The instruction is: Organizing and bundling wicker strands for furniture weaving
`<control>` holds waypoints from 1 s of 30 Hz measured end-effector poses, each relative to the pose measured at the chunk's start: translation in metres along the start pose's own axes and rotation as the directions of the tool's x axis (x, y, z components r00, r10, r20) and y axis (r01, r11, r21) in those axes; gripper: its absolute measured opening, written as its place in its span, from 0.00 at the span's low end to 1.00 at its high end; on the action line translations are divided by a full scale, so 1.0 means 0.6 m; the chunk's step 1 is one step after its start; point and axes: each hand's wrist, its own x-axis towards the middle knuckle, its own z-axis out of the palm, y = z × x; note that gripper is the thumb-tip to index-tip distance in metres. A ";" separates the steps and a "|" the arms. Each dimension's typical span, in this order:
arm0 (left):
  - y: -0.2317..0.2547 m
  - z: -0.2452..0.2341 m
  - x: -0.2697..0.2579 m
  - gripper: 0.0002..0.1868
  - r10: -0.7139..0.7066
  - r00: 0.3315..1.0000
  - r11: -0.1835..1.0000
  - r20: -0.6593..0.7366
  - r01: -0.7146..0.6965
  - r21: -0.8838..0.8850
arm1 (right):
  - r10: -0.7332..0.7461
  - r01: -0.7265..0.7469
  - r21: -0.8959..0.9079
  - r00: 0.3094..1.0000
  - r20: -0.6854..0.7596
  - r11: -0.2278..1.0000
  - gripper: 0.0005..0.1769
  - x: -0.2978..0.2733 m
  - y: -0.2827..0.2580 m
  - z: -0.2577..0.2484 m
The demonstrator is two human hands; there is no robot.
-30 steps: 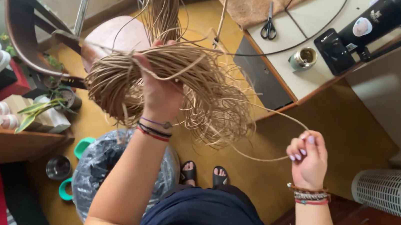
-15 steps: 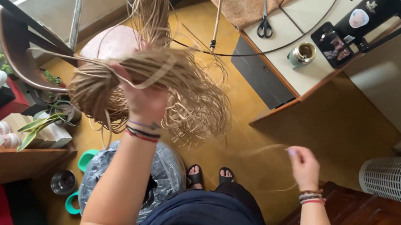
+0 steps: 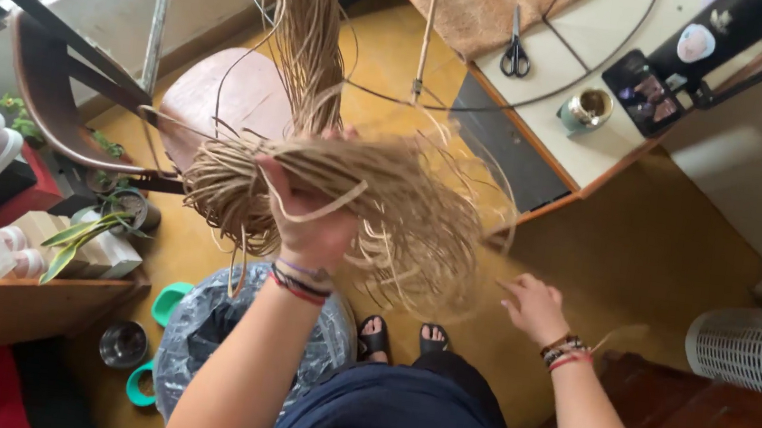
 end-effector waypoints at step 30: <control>0.020 -0.078 -0.099 0.35 -0.293 0.927 0.938 0.236 0.230 0.260 | -0.483 0.660 0.477 0.751 -0.451 0.581 0.29 0.043 -0.233 -0.256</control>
